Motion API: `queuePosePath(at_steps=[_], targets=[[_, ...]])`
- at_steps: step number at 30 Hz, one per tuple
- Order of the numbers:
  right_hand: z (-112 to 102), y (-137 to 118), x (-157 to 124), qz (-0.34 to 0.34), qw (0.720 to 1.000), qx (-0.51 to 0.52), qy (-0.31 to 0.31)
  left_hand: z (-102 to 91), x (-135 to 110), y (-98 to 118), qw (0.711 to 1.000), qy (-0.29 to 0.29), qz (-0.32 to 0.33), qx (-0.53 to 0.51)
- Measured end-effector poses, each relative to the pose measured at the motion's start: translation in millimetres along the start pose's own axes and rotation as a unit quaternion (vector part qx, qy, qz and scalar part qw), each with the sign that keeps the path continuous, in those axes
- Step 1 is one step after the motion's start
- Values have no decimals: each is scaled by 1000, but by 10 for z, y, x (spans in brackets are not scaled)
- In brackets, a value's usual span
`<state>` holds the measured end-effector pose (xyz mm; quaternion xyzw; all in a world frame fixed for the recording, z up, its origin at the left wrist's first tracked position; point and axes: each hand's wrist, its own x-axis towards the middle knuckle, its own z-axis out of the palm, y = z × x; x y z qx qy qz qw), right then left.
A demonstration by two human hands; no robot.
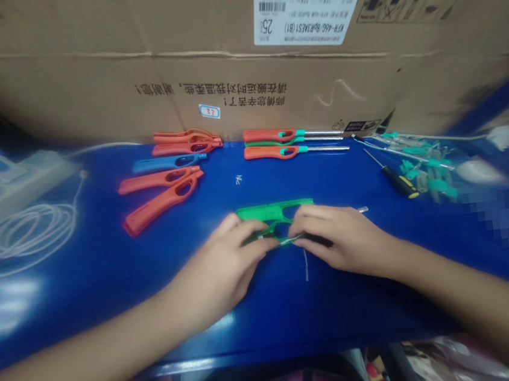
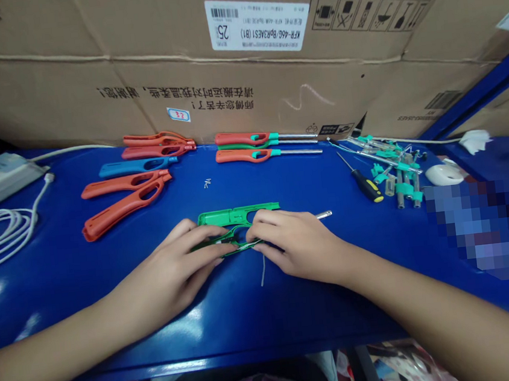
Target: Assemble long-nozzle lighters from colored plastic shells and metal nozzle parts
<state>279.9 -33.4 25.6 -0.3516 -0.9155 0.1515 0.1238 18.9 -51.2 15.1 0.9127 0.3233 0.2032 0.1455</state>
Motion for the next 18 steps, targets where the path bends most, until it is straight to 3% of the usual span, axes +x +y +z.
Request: queuePosePath(at_steps=[18], targets=[[-1,0,-2,10,1000,4,3,-22,-2,-1,1000,-7,-4,-8]])
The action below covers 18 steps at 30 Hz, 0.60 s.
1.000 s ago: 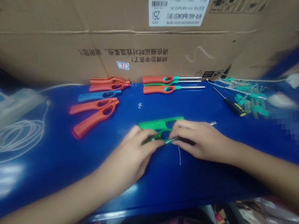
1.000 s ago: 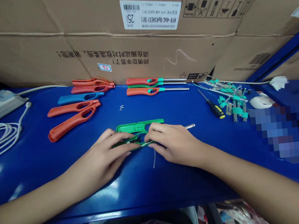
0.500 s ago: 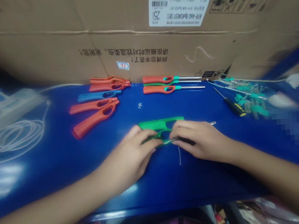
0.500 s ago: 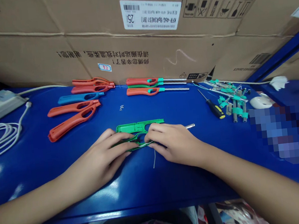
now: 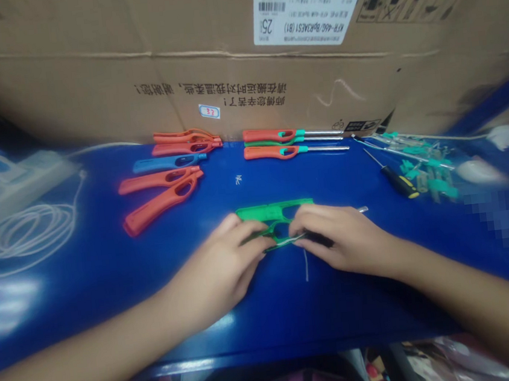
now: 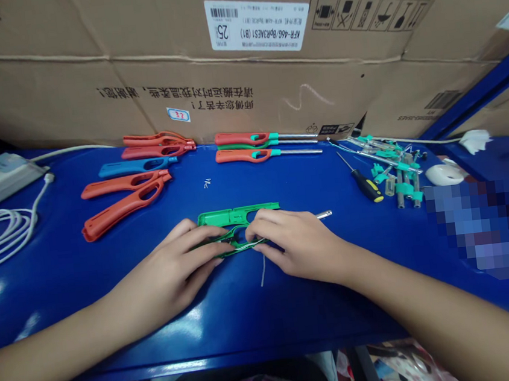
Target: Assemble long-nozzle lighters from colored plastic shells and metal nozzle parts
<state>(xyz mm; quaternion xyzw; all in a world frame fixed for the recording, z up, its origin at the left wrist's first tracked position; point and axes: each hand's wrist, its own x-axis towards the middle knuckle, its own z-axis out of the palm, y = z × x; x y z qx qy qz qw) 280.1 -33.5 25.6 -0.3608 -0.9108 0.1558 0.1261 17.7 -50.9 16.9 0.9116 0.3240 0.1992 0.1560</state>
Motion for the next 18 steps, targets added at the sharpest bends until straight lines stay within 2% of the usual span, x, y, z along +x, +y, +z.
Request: queuePosePath(at_steps=[11,18], targets=[[-3,2,0,-7,1000,17,6,1,12,-7,1000,-4,2,6],[33,-28,24,22,997,65,44,-14,8,1,1000,8,14,26]])
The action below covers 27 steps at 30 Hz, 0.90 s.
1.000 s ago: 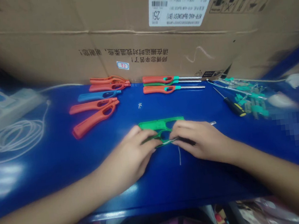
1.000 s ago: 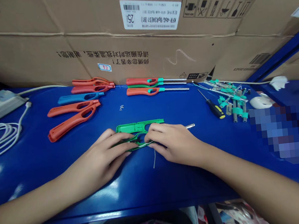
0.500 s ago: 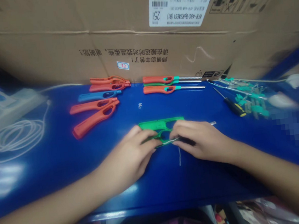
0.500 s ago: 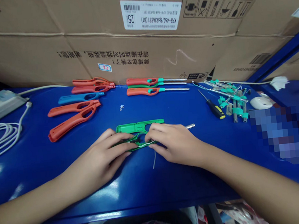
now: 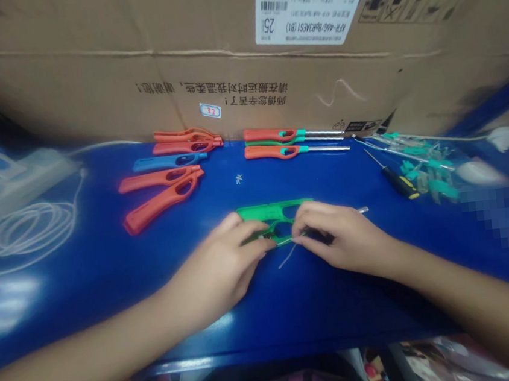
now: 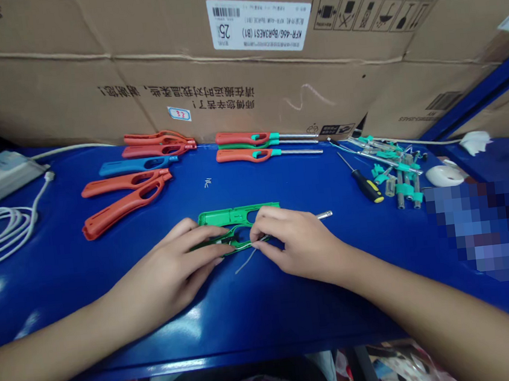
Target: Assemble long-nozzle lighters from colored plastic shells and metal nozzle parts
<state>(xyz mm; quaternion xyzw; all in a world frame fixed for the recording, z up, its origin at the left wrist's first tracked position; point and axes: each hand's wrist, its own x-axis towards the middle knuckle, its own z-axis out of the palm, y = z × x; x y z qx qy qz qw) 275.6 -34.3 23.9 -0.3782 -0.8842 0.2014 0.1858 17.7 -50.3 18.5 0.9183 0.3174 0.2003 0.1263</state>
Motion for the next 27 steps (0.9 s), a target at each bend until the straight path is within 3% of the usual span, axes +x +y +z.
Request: queuePosePath(at_steps=[14,21,27], targets=[[-88,15,-22,-50,998,-34,-15,-21,13,8,999,8,17,37],[-96,13,-10,-49,998,-25,11,-14,-5,-21,997,18,32,65],[-152,18,-25,-54,997,-56,-10,-24,-15,-32,996,5,28,86]])
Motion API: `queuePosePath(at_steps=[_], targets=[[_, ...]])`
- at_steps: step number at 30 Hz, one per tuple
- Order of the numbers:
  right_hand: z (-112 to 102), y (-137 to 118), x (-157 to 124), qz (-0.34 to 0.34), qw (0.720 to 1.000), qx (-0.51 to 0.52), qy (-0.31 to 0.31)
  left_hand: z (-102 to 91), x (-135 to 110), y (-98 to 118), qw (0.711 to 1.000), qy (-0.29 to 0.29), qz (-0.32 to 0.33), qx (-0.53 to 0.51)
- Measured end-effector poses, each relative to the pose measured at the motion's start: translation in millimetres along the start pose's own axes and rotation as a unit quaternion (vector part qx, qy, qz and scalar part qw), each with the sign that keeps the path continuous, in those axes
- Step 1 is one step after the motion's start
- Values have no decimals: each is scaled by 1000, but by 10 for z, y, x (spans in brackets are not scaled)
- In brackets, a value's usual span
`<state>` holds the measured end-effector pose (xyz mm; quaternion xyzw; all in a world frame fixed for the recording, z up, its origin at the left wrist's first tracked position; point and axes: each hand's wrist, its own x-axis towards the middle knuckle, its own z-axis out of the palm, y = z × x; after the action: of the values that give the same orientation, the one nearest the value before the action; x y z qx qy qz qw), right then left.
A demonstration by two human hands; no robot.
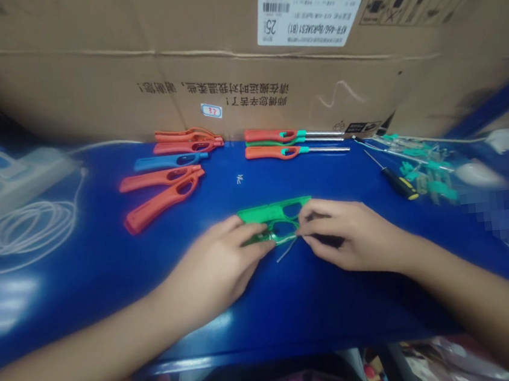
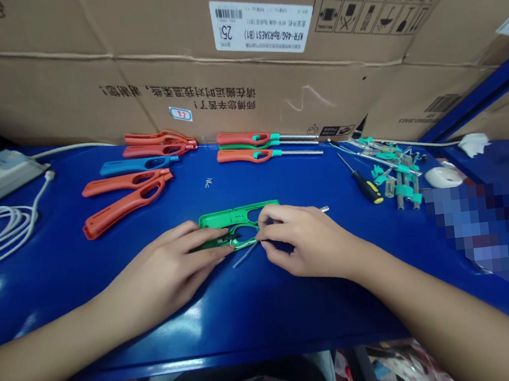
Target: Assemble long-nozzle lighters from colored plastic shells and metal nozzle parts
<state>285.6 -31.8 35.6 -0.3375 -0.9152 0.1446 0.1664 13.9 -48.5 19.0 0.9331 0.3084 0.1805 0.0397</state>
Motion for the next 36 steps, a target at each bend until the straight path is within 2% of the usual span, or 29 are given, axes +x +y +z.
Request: queuePosePath(at_steps=[6,13,36], targets=[[-33,69,-11,15,1000,-8,5,-6,15,1,1000,4,2,0],[-45,77,2,6,1000,-25,-9,4,5,-14,1000,11,4,0],[6,120,-16,-14,999,-42,2,43,1,-41,999,20,-6,-28]])
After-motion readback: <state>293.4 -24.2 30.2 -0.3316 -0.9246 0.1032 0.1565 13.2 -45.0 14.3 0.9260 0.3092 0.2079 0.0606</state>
